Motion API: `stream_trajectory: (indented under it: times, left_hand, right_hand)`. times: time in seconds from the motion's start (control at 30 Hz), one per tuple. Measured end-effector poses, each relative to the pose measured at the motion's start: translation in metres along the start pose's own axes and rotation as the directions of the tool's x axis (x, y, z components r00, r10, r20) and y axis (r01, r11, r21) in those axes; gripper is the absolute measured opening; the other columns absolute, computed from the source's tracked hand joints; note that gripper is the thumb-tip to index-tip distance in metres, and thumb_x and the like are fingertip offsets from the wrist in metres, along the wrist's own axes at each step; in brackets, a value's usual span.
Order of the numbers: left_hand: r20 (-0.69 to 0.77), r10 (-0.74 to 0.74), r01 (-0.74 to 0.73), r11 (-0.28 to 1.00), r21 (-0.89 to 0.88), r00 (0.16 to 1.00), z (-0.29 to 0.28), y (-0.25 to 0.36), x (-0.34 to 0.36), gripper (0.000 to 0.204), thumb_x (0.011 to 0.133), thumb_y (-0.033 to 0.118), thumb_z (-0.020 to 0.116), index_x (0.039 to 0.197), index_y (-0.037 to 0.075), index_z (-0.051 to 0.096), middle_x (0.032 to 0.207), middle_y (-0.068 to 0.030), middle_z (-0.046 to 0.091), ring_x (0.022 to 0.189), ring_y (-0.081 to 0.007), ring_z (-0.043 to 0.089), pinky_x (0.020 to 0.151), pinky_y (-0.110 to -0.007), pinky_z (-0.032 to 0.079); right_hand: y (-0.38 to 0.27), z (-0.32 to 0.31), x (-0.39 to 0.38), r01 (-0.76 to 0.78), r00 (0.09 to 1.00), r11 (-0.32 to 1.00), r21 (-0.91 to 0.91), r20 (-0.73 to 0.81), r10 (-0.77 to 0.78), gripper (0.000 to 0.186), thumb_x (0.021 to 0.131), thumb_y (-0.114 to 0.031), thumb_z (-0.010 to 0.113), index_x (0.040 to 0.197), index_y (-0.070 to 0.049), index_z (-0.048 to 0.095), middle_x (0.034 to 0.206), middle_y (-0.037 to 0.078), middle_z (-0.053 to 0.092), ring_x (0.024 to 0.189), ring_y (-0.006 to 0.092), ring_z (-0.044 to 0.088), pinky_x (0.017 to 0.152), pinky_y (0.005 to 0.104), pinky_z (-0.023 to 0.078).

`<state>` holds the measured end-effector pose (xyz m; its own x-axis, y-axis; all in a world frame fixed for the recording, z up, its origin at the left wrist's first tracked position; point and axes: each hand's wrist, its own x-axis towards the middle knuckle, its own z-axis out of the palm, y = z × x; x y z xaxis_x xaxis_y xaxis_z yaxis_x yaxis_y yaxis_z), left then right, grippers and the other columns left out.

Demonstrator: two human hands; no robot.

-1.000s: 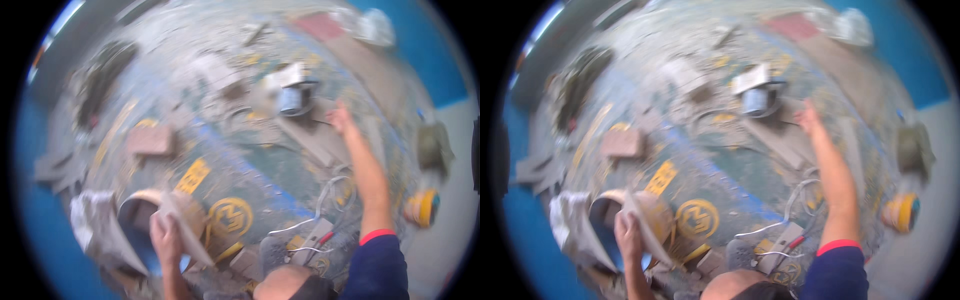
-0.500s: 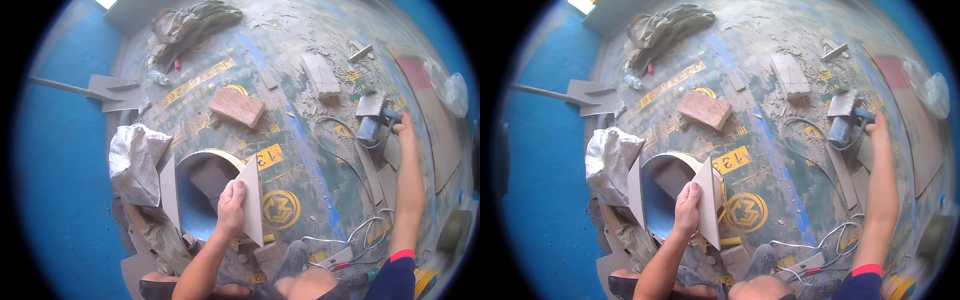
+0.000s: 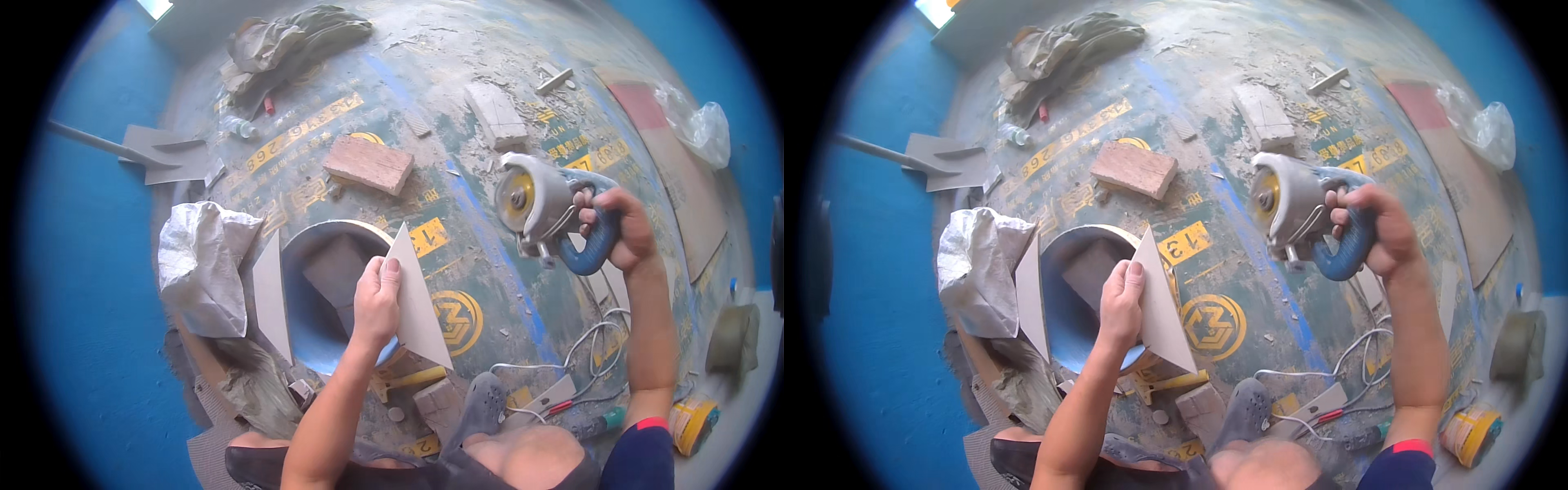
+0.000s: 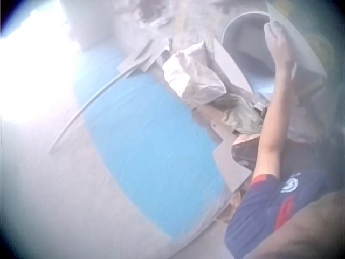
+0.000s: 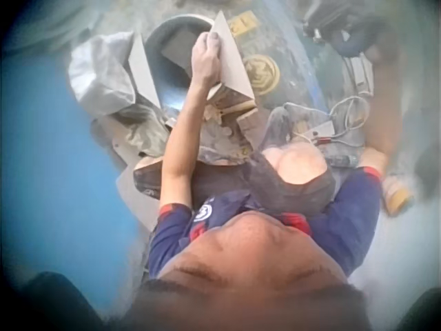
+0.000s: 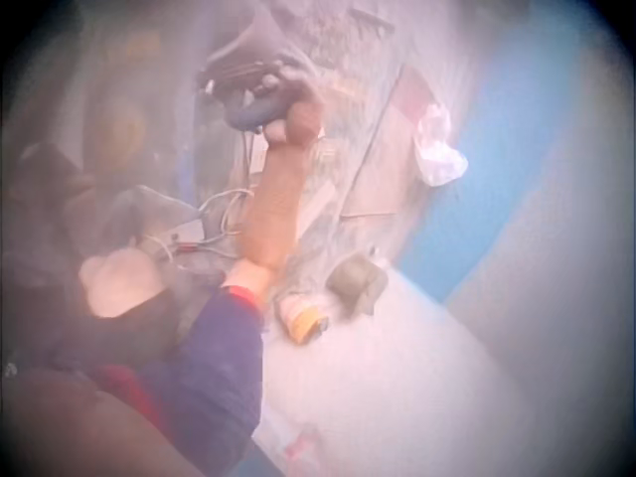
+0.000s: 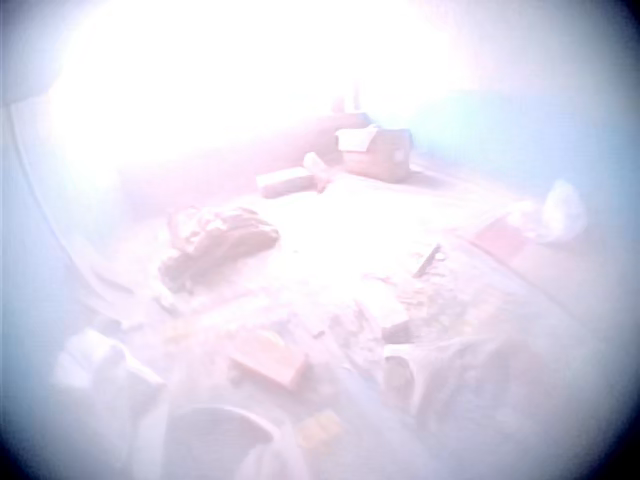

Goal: The person shapes the edge of a ceramic tile piece by grinding it with a hand-held angle grinder and then a larger power saw.

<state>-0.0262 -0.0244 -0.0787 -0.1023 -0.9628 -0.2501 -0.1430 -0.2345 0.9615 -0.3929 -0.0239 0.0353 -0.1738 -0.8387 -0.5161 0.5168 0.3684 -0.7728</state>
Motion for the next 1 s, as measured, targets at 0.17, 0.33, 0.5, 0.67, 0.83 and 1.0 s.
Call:
stream_trajectory:
  times: [0.17, 0.33, 0.5, 0.67, 0.83, 1.0]
  left_hand:
    - [0.057, 0.044, -0.042, 0.998, -0.051, 0.997, -0.004, 0.003, 0.004, 0.036, 0.109, 0.034, 0.053, 0.093, 0.002, 0.058, 0.077, -0.0009, 0.057, 0.071, -0.0086, 0.049, 0.065, -0.029, 0.043]
    - [0.068, 0.041, -0.038, 0.998, -0.051, 0.997, -0.004, 0.002, 0.002, 0.035, 0.109, 0.032, 0.052, 0.095, 0.0, 0.059, 0.077, -0.003, 0.059, 0.072, -0.0103, 0.051, 0.066, -0.03, 0.044]
    - [0.046, 0.08, -0.083, 0.995, 0.062, 0.996, -0.004, 0.015, 0.0, 0.036, 0.108, 0.032, 0.053, 0.098, -0.001, 0.059, 0.079, -0.0116, 0.064, 0.072, -0.0186, 0.058, 0.069, -0.037, 0.047]
    - [0.031, 0.077, -0.08, 0.99, 0.118, 0.997, -0.004, 0.015, -0.001, 0.035, 0.108, 0.033, 0.053, 0.098, 0.0, 0.059, 0.081, -0.0066, 0.061, 0.074, -0.0131, 0.055, 0.07, -0.032, 0.046]
    - [0.008, 0.095, -0.096, 0.988, 0.121, 0.995, -0.003, 0.012, 0.001, 0.036, 0.106, 0.034, 0.055, 0.098, -0.001, 0.058, 0.08, -0.0224, 0.066, 0.075, -0.0382, 0.064, 0.071, -0.046, 0.048]
    - [0.001, 0.104, -0.104, 0.987, 0.122, 0.995, 0.0, 0.009, 0.001, 0.035, 0.105, 0.033, 0.055, 0.098, -0.001, 0.058, 0.081, -0.0242, 0.066, 0.076, -0.0428, 0.064, 0.071, -0.048, 0.048]
  right_hand:
    - [0.034, 0.038, -0.044, 0.22, 0.972, 0.947, -0.234, 0.131, -0.194, 0.025, 0.076, -0.006, 0.062, 0.101, -0.002, 0.059, 0.088, 0.006, 0.059, 0.064, 0.013, 0.054, 0.063, 0.0306, 0.048]
    - [0.061, 0.078, -0.064, 0.4, 0.914, 0.888, -0.227, 0.17, -0.368, 0.024, 0.074, -0.006, 0.062, 0.097, 0.001, 0.057, 0.086, 0.008, 0.055, 0.063, 0.0131, 0.052, 0.063, 0.0315, 0.047]
    - [0.076, 0.096, -0.049, 0.419, 0.902, 0.873, -0.252, 0.23, -0.366, 0.022, 0.075, -0.005, 0.063, 0.094, 0.001, 0.057, 0.087, 0.009, 0.055, 0.063, 0.0125, 0.051, 0.063, 0.0311, 0.047]
    - [0.088, 0.108, -0.037, 0.423, 0.898, 0.876, -0.232, 0.235, -0.371, 0.017, 0.075, -0.004, 0.061, 0.091, -0.001, 0.058, 0.083, 0.007, 0.06, 0.066, 0.0119, 0.055, 0.063, 0.0275, 0.047]
    - [0.085, 0.118, -0.034, 0.456, 0.883, 0.846, -0.278, 0.259, -0.391, 0.02, 0.075, -0.006, 0.061, 0.093, 0.001, 0.057, 0.085, 0.008, 0.057, 0.065, 0.0125, 0.052, 0.063, 0.0301, 0.047]
    - [0.086, 0.124, -0.031, 0.464, 0.883, 0.824, -0.326, 0.25, -0.398, 0.022, 0.075, -0.007, 0.061, 0.095, 0.001, 0.057, 0.087, 0.009, 0.057, 0.064, 0.013, 0.051, 0.064, 0.0315, 0.047]
